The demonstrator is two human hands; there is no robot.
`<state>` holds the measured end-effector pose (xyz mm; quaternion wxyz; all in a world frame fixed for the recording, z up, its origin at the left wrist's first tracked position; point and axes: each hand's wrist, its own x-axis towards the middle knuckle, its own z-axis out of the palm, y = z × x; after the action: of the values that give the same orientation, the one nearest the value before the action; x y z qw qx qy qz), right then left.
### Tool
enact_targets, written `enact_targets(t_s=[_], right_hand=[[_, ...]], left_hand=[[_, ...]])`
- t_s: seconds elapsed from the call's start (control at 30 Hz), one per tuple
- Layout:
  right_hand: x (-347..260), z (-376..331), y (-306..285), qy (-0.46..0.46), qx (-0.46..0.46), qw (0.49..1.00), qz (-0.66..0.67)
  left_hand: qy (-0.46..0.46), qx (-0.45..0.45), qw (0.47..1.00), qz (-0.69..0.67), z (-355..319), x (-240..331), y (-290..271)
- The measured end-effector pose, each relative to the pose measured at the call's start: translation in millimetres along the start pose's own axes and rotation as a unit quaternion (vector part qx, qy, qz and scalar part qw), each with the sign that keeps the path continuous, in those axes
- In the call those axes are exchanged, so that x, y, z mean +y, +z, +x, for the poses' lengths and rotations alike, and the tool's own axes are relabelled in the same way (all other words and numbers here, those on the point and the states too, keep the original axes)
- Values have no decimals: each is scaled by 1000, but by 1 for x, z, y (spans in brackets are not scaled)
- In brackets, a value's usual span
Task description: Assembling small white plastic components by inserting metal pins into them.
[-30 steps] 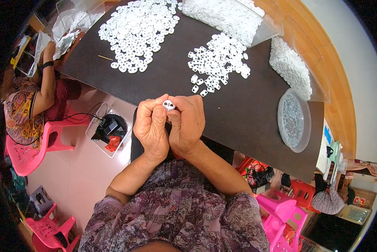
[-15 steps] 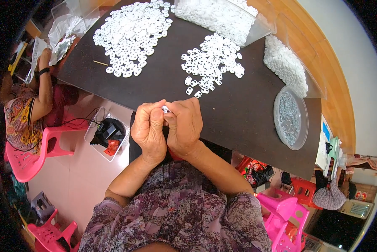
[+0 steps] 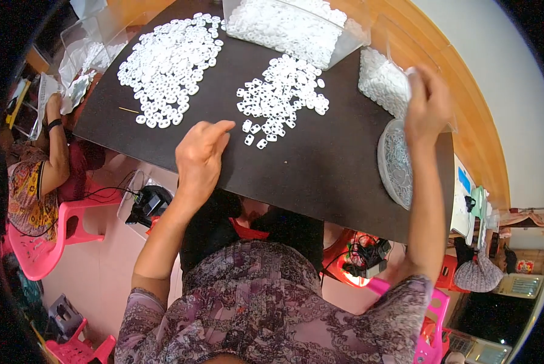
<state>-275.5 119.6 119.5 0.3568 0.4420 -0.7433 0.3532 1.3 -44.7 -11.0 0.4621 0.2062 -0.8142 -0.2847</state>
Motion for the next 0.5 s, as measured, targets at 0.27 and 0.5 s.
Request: enact_targets(t_s=[0.27, 0.5], right_hand=[[120, 81, 22, 38, -77, 961, -264], [143, 73, 41, -23, -177, 940, -289]], left_hand=[[79, -85, 983, 142, 21, -5, 32], [73, -115, 978, 156, 21, -8, 30]])
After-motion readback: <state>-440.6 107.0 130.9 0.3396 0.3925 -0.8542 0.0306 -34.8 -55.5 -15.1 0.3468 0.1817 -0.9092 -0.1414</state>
